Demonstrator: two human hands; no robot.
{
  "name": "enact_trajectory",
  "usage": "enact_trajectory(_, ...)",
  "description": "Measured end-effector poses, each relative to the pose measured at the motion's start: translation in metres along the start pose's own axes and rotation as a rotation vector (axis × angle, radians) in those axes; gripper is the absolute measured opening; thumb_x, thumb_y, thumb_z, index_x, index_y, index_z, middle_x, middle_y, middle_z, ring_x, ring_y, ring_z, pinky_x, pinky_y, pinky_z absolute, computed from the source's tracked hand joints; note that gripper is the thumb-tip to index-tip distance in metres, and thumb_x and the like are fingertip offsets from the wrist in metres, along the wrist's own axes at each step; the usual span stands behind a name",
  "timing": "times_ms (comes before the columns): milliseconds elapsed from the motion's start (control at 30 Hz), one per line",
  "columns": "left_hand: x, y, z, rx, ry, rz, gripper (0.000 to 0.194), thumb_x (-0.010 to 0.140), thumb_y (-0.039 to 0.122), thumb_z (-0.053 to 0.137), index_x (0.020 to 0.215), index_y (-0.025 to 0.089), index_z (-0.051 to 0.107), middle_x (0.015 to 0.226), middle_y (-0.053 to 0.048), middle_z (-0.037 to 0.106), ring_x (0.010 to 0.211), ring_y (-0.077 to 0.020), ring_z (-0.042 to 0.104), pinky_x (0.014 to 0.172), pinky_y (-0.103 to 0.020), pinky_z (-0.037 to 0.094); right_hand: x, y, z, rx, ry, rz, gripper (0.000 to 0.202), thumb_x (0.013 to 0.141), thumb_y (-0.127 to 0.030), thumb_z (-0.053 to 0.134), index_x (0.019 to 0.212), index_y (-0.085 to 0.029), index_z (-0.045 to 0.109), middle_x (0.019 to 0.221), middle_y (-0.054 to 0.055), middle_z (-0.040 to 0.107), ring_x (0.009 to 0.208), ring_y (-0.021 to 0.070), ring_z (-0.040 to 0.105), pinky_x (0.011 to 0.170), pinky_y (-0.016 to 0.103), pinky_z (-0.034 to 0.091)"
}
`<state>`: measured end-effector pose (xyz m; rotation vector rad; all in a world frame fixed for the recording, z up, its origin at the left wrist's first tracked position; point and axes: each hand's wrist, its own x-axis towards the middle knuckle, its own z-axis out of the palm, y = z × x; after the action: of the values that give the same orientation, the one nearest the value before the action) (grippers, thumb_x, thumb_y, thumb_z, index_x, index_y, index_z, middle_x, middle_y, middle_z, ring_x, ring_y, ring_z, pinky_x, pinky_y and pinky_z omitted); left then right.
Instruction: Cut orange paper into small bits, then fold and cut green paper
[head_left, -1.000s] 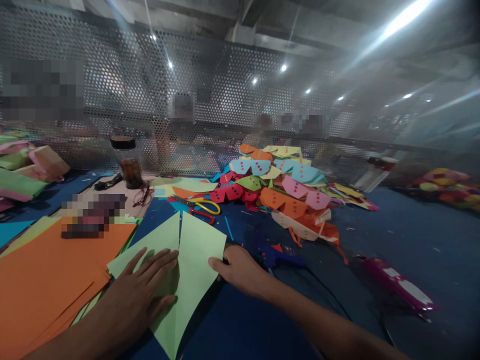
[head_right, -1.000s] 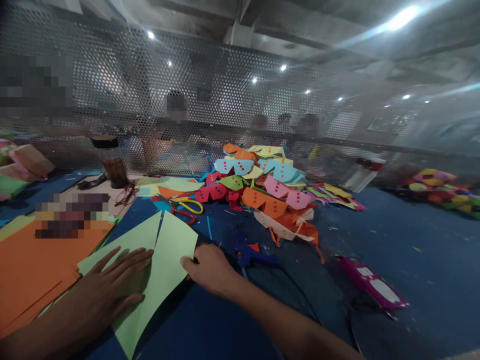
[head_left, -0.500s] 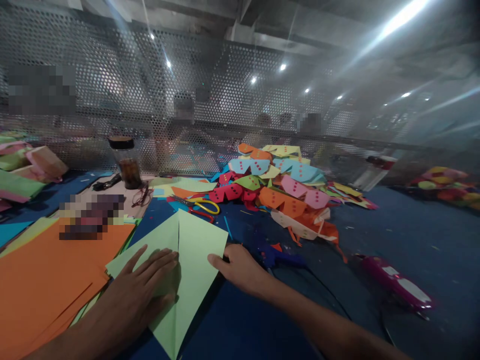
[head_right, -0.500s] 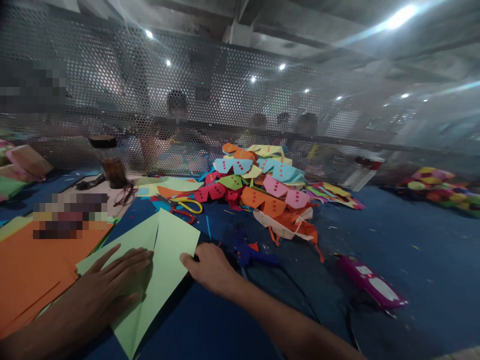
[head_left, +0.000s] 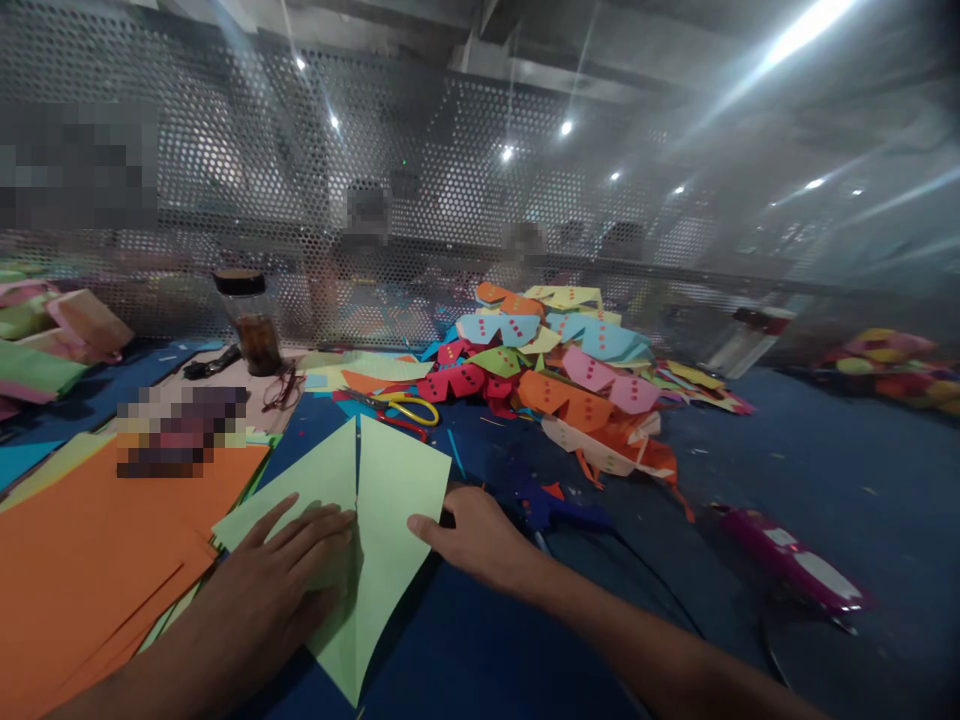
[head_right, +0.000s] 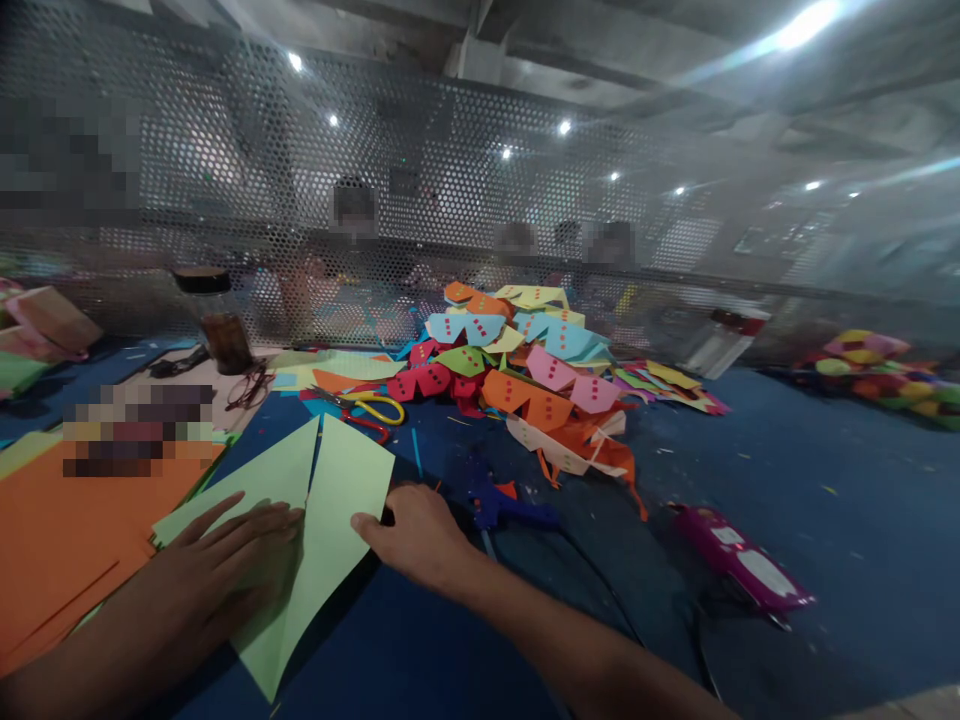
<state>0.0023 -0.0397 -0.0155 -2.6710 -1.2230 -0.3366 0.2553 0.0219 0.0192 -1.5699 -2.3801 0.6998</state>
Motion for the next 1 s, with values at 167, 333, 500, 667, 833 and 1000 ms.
enact_trajectory(167, 0.001, 0.001, -0.001, -0.008, 0.028, -0.001, 0.042, 0.088, 0.022, 0.053, 0.13, 0.028, 0.052, 0.133, -0.001, 0.062, 0.122, -0.0201, 0.057, 0.113, -0.041, 0.031, -0.001, -0.004, -0.003, -0.055, -0.034, 0.003, 0.034, 0.085, -0.041, 0.055, 0.065, -0.014, 0.065, 0.067, 0.005, 0.063, 0.059, 0.0131, 0.052, 0.053, 0.024, 0.03)
enact_trajectory(333, 0.002, 0.002, -0.001, 0.014, -0.001, -0.007, 0.036, 0.091, 0.032, 0.054, 0.127, 0.027, 0.054, 0.134, 0.0, 0.062, 0.121, -0.0203, 0.057, 0.114, -0.043, 0.026, -0.003, -0.003, -0.004, -0.023, -0.032, -0.01, 0.032, 0.085, -0.038, 0.055, 0.065, -0.014, 0.063, 0.067, 0.005, 0.063, 0.059, 0.0132, 0.053, 0.052, 0.024, 0.03)
enact_trajectory(500, 0.002, 0.002, -0.004, 0.023, 0.034, 0.022, 0.039, 0.091, 0.025, 0.054, 0.13, 0.027, 0.052, 0.133, 0.001, 0.062, 0.123, -0.018, 0.056, 0.118, -0.041, 0.019, -0.001, 0.0, -0.001, 0.021, -0.03, 0.003, 0.034, 0.085, -0.042, 0.054, 0.072, -0.014, 0.068, 0.072, 0.006, 0.066, 0.062, 0.0145, 0.054, 0.054, 0.023, 0.032)
enact_trajectory(667, 0.004, 0.002, -0.01, -0.001, 0.09, 0.085, 0.028, 0.095, 0.027, 0.05, 0.121, 0.029, 0.059, 0.125, 0.003, 0.068, 0.118, -0.0157, 0.06, 0.118, -0.04, 0.02, 0.001, 0.002, 0.0, 0.042, -0.008, 0.008, 0.038, 0.086, -0.045, 0.054, 0.07, -0.014, 0.068, 0.067, 0.005, 0.064, 0.059, 0.0138, 0.052, 0.051, 0.024, 0.028)
enact_trajectory(833, 0.004, 0.002, -0.013, -0.052, 0.099, 0.095, 0.03, 0.093, 0.023, 0.052, 0.121, 0.029, 0.059, 0.122, 0.002, 0.069, 0.111, -0.0154, 0.064, 0.115, -0.038, 0.029, -0.003, 0.001, -0.002, 0.097, -0.022, -0.055, 0.035, 0.083, -0.048, 0.058, 0.074, -0.016, 0.071, 0.07, 0.003, 0.066, 0.062, 0.0136, 0.054, 0.053, 0.023, 0.031)
enact_trajectory(1000, 0.002, 0.001, -0.013, -0.084, 0.071, 0.096, 0.035, 0.088, 0.017, 0.054, 0.121, 0.029, 0.059, 0.124, 0.003, 0.068, 0.115, -0.0159, 0.062, 0.115, -0.038, 0.03, -0.003, -0.001, -0.001, 0.013, -0.023, -0.006, 0.034, 0.08, -0.047, 0.061, 0.067, -0.016, 0.069, 0.065, 0.003, 0.064, 0.056, 0.0124, 0.052, 0.052, 0.024, 0.03)
